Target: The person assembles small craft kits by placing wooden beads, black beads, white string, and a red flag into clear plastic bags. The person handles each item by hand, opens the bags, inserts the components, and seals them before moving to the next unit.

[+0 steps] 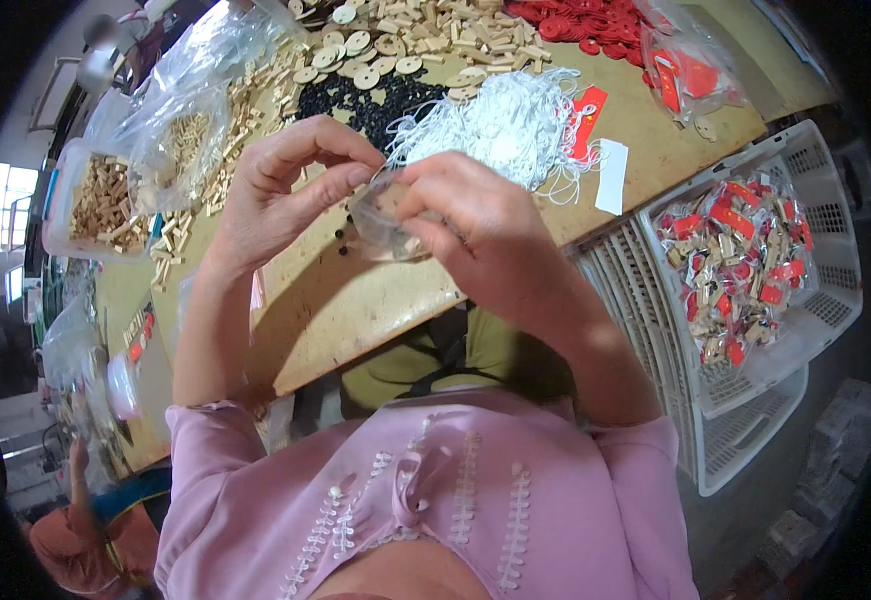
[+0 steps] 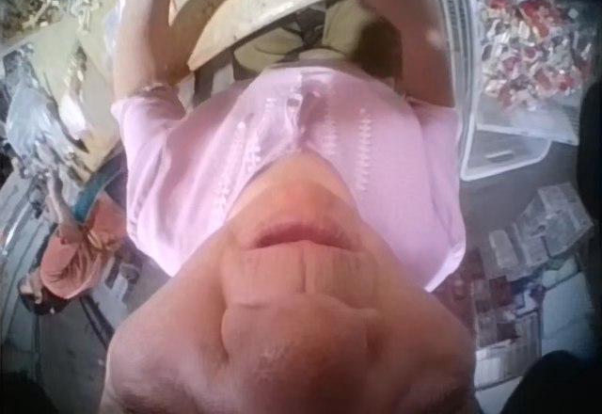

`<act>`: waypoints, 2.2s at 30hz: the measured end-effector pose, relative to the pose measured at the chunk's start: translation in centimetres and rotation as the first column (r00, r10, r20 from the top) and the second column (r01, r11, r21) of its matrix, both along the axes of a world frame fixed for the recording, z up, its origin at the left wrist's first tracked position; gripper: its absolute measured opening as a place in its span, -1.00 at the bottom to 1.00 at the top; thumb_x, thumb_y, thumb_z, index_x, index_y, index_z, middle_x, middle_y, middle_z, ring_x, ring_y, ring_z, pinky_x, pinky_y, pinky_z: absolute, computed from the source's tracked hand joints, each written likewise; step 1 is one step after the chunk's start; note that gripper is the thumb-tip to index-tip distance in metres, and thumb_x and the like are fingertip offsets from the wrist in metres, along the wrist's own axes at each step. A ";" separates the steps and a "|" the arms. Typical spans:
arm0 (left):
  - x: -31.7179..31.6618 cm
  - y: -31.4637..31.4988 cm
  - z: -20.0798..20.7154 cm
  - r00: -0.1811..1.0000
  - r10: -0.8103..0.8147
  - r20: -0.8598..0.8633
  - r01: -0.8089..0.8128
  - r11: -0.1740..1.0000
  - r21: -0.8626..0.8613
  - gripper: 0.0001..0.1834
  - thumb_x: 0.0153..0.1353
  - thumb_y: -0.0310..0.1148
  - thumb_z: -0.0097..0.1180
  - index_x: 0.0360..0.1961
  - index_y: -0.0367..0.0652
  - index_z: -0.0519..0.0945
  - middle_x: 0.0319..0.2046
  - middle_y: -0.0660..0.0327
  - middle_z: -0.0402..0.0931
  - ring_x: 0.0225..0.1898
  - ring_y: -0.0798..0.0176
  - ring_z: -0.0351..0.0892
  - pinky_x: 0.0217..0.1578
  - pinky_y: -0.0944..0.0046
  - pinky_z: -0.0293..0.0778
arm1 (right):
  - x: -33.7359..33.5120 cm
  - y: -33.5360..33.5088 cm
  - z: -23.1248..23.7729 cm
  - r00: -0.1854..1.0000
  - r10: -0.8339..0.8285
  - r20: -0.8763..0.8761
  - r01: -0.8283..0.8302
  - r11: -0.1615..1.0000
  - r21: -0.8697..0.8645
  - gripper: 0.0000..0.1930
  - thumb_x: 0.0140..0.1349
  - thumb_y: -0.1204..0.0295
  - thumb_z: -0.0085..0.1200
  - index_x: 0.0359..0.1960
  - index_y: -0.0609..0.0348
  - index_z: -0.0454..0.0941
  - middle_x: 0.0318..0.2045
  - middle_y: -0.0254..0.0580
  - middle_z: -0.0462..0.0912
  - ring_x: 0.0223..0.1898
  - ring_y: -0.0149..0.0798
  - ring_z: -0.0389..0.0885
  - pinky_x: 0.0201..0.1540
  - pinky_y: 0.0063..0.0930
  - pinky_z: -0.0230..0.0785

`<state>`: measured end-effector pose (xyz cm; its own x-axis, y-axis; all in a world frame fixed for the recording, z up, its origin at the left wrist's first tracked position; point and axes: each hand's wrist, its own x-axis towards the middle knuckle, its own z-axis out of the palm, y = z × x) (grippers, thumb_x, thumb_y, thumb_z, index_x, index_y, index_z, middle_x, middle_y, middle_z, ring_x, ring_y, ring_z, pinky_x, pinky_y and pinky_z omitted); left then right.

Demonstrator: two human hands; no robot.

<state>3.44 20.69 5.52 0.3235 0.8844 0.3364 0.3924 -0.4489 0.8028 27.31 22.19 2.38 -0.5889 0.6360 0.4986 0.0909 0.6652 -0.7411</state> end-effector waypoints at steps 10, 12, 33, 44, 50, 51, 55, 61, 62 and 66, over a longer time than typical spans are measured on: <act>0.0 14.6 -5.3 0.877 0.264 -0.401 -0.204 0.961 0.188 -0.77 0.30 -0.41 0.27 -0.03 -0.14 0.70 -0.31 0.19 0.68 -0.32 0.36 0.65 -0.22 0.34 0.56 | 0.9 -1.7 -0.9 0.999 0.032 -0.031 -0.036 0.992 -0.125 -0.87 0.21 0.69 0.25 -0.23 0.28 0.63 0.01 -0.01 0.64 -0.10 -0.09 0.72 -0.08 -0.34 0.56; 1.3 17.4 -6.2 0.850 0.270 -0.452 -0.212 0.961 0.176 -0.69 0.28 -0.27 0.34 -0.02 -0.19 0.69 -0.36 0.17 0.68 -0.35 0.27 0.66 -0.26 0.26 0.56 | 1.1 -1.9 -1.1 0.997 0.045 -0.057 -0.054 0.986 -0.158 -0.88 0.23 0.69 0.24 -0.23 0.28 0.63 0.02 -0.02 0.63 -0.12 -0.14 0.72 -0.11 -0.37 0.56; 1.6 11.3 -3.6 0.965 0.173 -0.195 -0.154 0.982 0.106 -0.62 0.11 -0.23 0.50 -0.14 -0.19 0.65 -0.30 0.29 0.71 -0.27 0.41 0.66 -0.13 0.33 0.59 | 2.3 -0.9 -1.5 0.998 -0.038 -0.041 0.031 0.989 -0.143 -0.86 0.21 0.66 0.25 -0.22 0.24 0.64 -0.01 -0.09 0.65 -0.08 -0.11 0.70 -0.09 -0.34 0.57; 1.5 -1.5 4.0 0.862 0.023 -0.507 0.074 0.982 0.171 -0.76 0.12 -0.50 0.38 -0.17 -0.13 0.66 -0.30 0.15 0.58 -0.29 0.08 0.71 -0.32 0.17 0.66 | -0.3 -1.3 -0.4 0.997 -0.063 0.045 0.061 0.997 0.049 -0.87 0.18 0.66 0.23 -0.24 0.28 0.62 0.01 0.00 0.62 -0.03 0.01 0.68 -0.03 -0.25 0.53; 1.3 -1.8 4.0 0.894 -0.033 -0.448 0.082 0.993 0.091 -0.75 0.15 -0.49 0.36 -0.12 -0.18 0.69 -0.30 0.15 0.64 -0.34 0.18 0.73 -0.31 0.24 0.66 | -0.7 -1.8 -0.5 0.998 -0.025 0.061 0.024 1.000 0.009 -0.86 0.16 0.66 0.25 -0.24 0.28 0.64 0.05 0.01 0.62 0.01 0.03 0.68 0.02 -0.24 0.54; 1.2 -1.5 3.8 0.919 -0.032 -0.393 0.065 0.995 0.070 -0.75 0.16 -0.49 0.36 -0.11 -0.19 0.69 -0.30 0.16 0.65 -0.34 0.22 0.73 -0.30 0.26 0.66 | -0.6 -1.9 -0.4 0.997 -0.032 0.071 0.032 0.999 0.009 -0.86 0.16 0.66 0.25 -0.24 0.28 0.64 0.06 0.02 0.62 0.02 0.03 0.68 0.03 -0.24 0.54; -0.3 1.7 3.3 0.958 0.094 -0.271 -0.087 0.995 0.039 -0.80 0.23 -0.51 0.30 -0.11 -0.22 0.71 -0.31 0.23 0.68 -0.36 0.43 0.68 -0.29 0.36 0.61 | 0.2 -1.9 -0.2 0.998 -0.003 0.061 0.007 0.997 -0.074 -0.86 0.16 0.67 0.25 -0.24 0.29 0.65 0.08 0.03 0.62 0.03 0.05 0.68 0.05 -0.22 0.53; -2.1 11.3 -2.2 0.805 0.255 -0.535 -0.171 0.964 0.203 -0.81 0.27 -0.49 0.24 -0.10 -0.11 0.72 -0.26 0.13 0.67 -0.31 0.19 0.70 -0.24 0.20 0.61 | 1.0 -2.1 -1.3 0.999 0.020 -0.045 -0.024 0.996 -0.090 -0.83 0.19 0.72 0.25 -0.20 0.31 0.62 0.11 0.07 0.60 -0.10 -0.08 0.71 -0.11 -0.34 0.58; -2.0 12.7 -3.1 0.791 0.264 -0.553 -0.172 0.962 0.213 -0.80 0.27 -0.50 0.23 -0.09 -0.09 0.72 -0.25 0.11 0.67 -0.29 0.12 0.71 -0.23 0.15 0.62 | 1.1 -2.3 -1.3 0.999 0.021 -0.050 -0.026 0.994 -0.110 -0.83 0.20 0.72 0.25 -0.20 0.31 0.61 0.11 0.07 0.60 -0.10 -0.08 0.71 -0.11 -0.34 0.57; -1.5 19.5 -6.6 0.769 0.308 -0.560 -0.186 0.946 0.265 -0.72 0.33 -0.28 0.28 -0.05 -0.24 0.68 -0.30 0.13 0.72 -0.33 0.23 0.72 -0.26 0.22 0.60 | 1.4 -2.4 -1.6 0.997 0.022 -0.071 -0.033 0.987 -0.154 -0.84 0.21 0.73 0.25 -0.20 0.31 0.61 0.10 0.05 0.59 -0.12 -0.09 0.70 -0.11 -0.35 0.57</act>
